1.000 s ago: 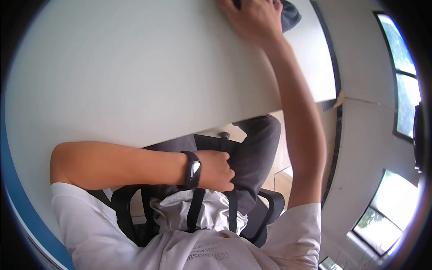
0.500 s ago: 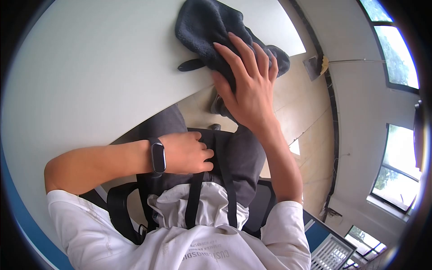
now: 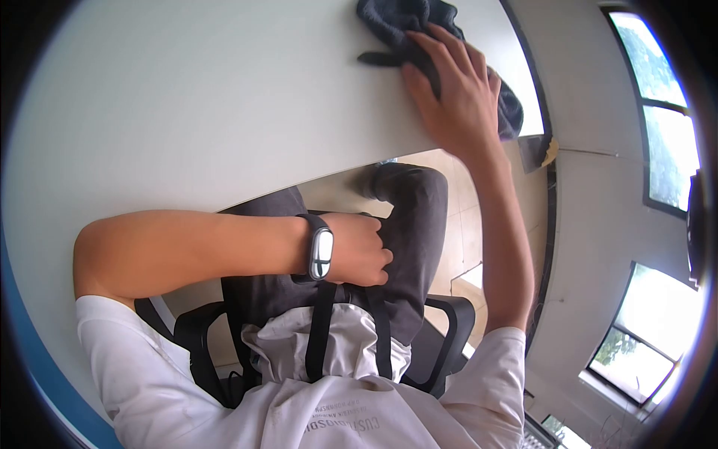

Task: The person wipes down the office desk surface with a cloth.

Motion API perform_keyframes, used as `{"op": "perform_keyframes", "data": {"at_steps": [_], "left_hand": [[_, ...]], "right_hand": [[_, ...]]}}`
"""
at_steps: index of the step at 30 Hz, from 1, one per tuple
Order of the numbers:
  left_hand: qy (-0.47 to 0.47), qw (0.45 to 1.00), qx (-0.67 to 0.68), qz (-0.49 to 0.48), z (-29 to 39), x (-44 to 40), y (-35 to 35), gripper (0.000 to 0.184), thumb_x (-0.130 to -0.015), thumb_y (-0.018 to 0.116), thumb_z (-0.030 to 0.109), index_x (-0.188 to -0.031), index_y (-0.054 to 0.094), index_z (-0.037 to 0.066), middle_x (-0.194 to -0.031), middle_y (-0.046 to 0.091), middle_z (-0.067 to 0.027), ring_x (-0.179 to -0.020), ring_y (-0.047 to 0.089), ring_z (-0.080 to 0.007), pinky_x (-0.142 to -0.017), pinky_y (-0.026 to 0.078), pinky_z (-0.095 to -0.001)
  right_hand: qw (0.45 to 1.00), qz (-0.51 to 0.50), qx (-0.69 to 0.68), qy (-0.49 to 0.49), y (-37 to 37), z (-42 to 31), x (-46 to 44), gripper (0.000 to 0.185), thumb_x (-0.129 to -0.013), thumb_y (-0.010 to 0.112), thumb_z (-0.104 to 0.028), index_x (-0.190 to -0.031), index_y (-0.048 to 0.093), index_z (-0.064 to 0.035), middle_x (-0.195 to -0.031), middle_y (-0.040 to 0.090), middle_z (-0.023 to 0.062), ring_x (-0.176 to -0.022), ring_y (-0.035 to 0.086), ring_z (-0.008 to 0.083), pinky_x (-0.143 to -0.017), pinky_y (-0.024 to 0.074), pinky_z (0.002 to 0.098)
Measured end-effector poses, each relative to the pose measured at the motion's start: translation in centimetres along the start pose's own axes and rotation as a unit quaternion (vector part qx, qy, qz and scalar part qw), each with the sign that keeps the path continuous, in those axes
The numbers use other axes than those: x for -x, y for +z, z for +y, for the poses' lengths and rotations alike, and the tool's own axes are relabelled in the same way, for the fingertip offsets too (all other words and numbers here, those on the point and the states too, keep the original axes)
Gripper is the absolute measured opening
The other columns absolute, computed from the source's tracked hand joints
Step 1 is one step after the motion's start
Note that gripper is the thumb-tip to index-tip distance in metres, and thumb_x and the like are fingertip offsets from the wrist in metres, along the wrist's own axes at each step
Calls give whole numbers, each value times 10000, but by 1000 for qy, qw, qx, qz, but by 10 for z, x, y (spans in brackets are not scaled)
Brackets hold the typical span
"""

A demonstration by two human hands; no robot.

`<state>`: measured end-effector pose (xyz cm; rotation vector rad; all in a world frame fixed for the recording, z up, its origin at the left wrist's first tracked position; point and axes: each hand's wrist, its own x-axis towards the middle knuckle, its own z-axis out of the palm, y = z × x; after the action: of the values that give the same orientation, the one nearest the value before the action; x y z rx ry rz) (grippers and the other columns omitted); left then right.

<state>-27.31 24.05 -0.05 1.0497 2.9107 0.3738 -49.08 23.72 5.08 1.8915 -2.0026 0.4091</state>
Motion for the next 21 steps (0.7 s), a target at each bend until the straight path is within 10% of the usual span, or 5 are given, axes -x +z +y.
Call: {"op": "perform_keyframes", "data": {"at_steps": [21], "left_hand": [[69, 997, 11, 28, 3, -11, -1, 36, -865, 627, 161, -856, 596, 145, -778, 586, 5, -657, 646, -186, -679, 424, -321]], "right_hand": [[995, -30, -19, 91, 34, 12, -91, 547, -980, 559, -441, -1411, 588, -105, -1480, 554, 124, -1390, 452, 335, -1169, 285, 525]]}}
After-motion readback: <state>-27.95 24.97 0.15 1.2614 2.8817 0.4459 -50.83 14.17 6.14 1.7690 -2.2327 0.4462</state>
